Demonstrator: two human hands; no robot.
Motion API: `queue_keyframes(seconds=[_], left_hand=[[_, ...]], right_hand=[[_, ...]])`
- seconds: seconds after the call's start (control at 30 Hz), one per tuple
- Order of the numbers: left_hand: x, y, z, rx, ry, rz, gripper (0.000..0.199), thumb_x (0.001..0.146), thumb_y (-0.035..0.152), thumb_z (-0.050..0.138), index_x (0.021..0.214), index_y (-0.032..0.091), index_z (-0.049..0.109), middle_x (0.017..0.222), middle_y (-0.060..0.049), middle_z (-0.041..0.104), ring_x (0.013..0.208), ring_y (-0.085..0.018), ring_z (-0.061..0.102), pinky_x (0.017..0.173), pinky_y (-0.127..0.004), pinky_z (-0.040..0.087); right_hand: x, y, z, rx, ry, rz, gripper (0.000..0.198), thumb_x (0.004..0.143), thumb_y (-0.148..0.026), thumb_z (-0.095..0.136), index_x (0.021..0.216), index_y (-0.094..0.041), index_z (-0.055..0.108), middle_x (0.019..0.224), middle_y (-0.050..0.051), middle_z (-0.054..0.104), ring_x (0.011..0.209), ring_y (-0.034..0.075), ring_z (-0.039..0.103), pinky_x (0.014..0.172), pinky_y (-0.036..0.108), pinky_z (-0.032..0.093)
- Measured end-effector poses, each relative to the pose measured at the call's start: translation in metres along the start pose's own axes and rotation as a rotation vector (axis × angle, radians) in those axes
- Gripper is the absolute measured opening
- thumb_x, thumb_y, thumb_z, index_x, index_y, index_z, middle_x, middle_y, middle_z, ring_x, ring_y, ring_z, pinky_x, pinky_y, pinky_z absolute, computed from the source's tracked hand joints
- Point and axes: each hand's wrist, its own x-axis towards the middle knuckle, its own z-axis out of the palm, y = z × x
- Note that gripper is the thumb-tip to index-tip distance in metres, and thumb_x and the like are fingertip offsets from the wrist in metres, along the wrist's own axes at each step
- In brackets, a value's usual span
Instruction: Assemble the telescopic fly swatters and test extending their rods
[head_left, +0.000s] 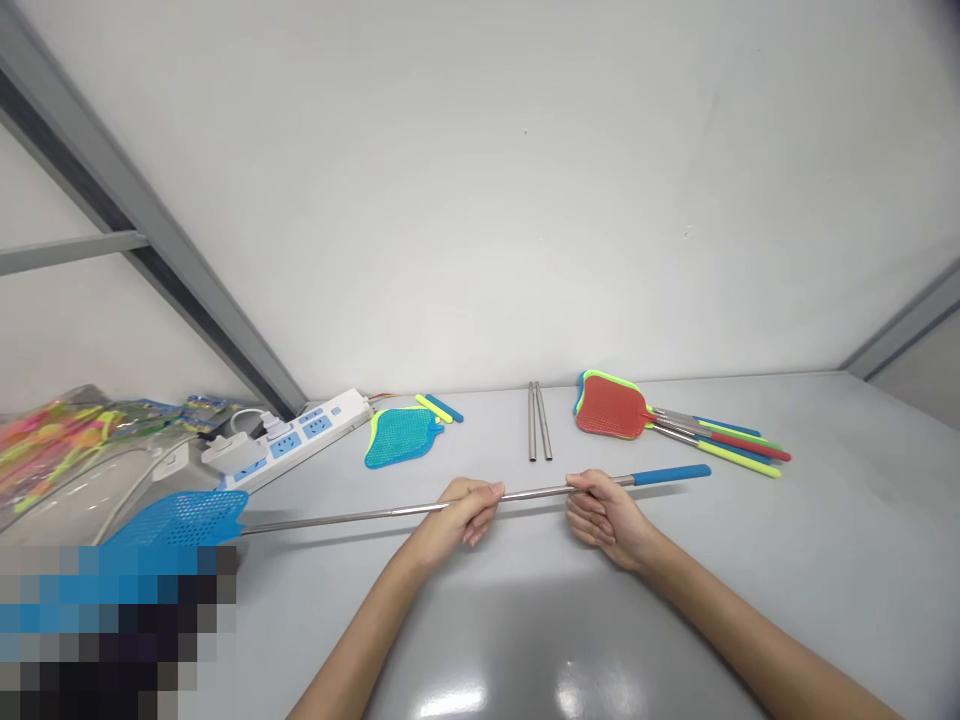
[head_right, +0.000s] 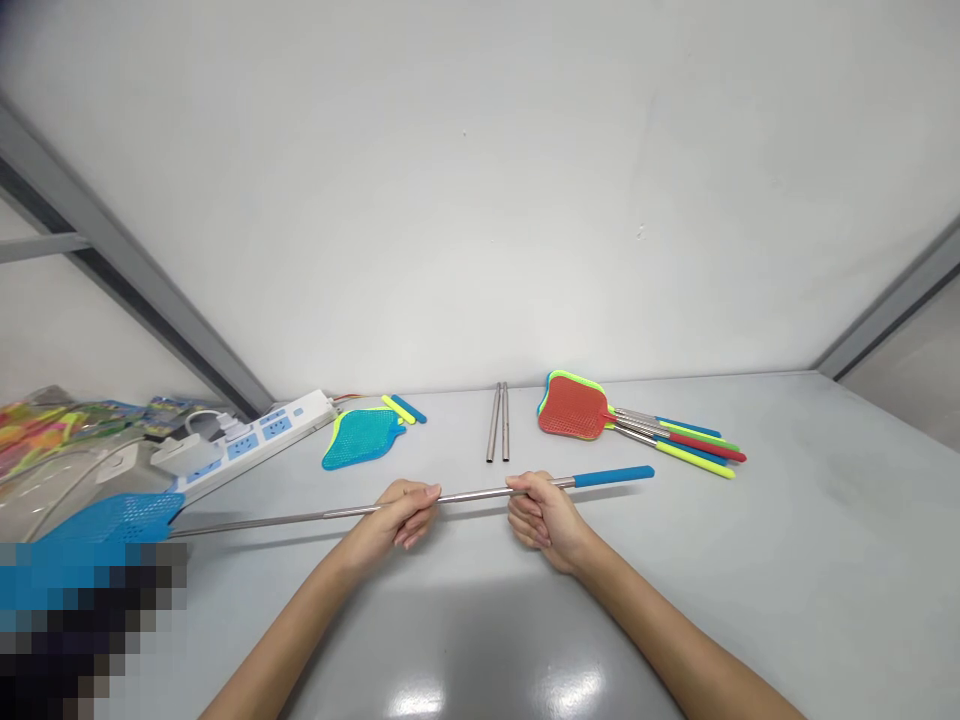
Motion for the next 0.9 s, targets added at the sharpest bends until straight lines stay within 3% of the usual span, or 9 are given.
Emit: queue_keyframes(seconds=[0.9], left_hand=[[-0.003,0.005,-0.012,-0.020,-0.012,0.012,0.045,0.077,0.038,0.040,0.039,0.018,0.027,0.032,0.006,0.025,0.036,-0.007,0.028,0.043,-0.024,0.021]], right_hand=[[0.002,-0.006,-0.017,0.027,0.002,-0.030,0.046,0.072,-0.028,0.048,0.034,-0.019,0.023,0.024,-0.008,0.018,0.024,0.004,0.013,0.032,0.022,0.010]])
